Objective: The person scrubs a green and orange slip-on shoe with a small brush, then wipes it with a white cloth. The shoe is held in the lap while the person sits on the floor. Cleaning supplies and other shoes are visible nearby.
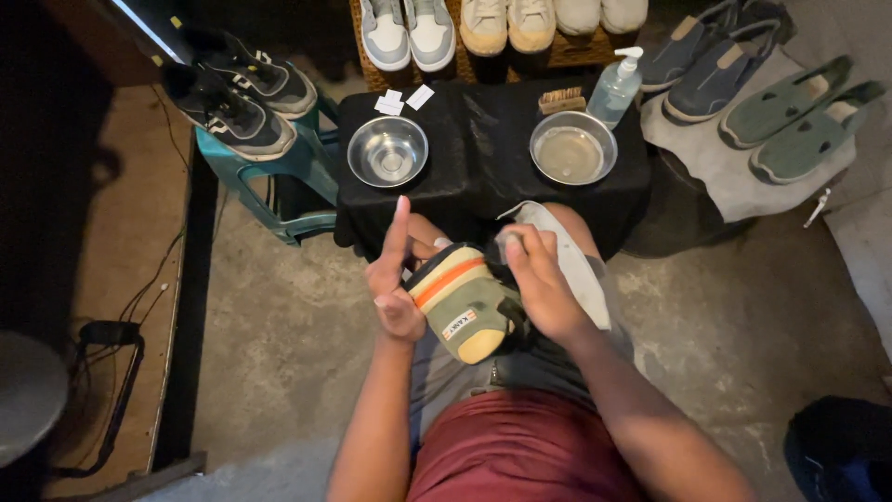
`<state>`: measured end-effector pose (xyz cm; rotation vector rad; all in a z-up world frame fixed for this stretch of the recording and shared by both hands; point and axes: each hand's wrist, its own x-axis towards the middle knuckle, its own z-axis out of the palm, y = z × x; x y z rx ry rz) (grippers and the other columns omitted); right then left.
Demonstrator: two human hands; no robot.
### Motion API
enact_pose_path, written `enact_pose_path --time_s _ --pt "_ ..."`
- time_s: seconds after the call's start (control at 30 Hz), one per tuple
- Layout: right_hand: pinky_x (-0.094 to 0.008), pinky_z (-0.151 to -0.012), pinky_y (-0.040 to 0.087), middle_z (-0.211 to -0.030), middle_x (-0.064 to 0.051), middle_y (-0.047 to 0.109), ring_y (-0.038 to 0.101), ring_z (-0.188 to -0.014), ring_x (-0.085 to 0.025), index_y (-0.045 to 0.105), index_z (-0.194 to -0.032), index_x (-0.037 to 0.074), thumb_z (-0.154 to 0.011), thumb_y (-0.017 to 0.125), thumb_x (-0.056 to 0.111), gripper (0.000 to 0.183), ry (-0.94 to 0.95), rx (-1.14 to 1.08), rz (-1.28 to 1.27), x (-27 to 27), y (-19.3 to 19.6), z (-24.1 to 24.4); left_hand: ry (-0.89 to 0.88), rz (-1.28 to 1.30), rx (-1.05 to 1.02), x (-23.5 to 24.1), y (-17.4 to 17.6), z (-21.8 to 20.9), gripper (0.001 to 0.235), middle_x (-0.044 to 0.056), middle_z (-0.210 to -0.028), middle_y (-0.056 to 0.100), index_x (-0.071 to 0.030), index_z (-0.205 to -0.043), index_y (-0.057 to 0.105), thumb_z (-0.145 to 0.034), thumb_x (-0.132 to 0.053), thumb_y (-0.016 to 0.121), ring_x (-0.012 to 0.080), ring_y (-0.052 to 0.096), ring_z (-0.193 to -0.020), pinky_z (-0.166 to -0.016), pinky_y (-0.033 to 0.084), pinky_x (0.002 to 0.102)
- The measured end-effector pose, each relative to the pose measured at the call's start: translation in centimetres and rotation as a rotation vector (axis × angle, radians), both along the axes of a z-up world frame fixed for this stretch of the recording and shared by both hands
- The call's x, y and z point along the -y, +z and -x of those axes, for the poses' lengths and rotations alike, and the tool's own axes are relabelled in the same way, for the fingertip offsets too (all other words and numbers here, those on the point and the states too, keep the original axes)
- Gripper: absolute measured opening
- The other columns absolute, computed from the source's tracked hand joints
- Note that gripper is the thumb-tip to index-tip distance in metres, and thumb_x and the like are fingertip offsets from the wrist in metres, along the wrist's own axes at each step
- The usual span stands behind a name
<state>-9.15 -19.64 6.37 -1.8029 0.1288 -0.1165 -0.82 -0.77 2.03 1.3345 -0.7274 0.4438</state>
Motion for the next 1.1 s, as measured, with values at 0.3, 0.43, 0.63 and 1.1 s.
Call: enact_pose_path --time_s 0.3,0.43,0.63,1.1 --pt "-0.044 -0.119 0.020 -0.116 -0.007 0.033 0.034 -0.125 -0.022 0.055 -0.129 0.016 -0.109 0.041 0.041 0.034 0.041 0.105 -0.007 -2.0 5.6 0.0 -0.004 -0.034 0.021 0.9 1.9 0.4 0.115 0.008 -0.078 0.070 0.012 -0.147 0.043 -0.093 -0.082 0.006 0.0165 0.065 -0.071 -0.070 0.051 0.027" --pt "-0.039 -0.120 0.020 -0.111 -0.003 0.034 0.033 -0.122 -0.018 0.054 -0.129 0.015 -0.112 0.037 0.036 0.032 0.006 0.046 -0.001 -1.0 2.4 0.4 -0.013 0.000 -0.007 0.0 -0.5 -0.4 0.115 0.007 -0.078 0.071 0.014 -0.148 0.040 -0.093 -0.081 0.007 0.0138 0.063 -0.069 -0.068 0.050 0.026" --pt "-0.041 -0.119 0.023 -0.112 -0.007 0.038 0.037 -0.120 -0.022 0.055 -0.127 0.017 -0.111 0.038 0.036 0.030 0.013 0.032 0.034 -1.7 7.4 0.2 0.043 -0.039 0.096 1.7 3.9 -0.2 0.112 0.010 -0.080 0.069 0.013 -0.142 0.050 -0.095 -0.078 0.002 0.0207 0.067 -0.078 -0.080 0.053 0.029" --pt "-0.042 -0.116 0.028 -0.121 -0.010 0.044 0.045 -0.124 -0.029 0.064 -0.120 0.017 -0.105 0.053 0.035 0.026 -0.059 0.150 0.280 0.0 6.8 -0.1 -0.035 -0.136 0.005 2.3 5.1 1.2 0.120 0.009 -0.088 0.074 0.006 -0.152 0.040 -0.087 -0.090 0.009 0.0191 0.072 -0.081 -0.078 0.058 0.027"
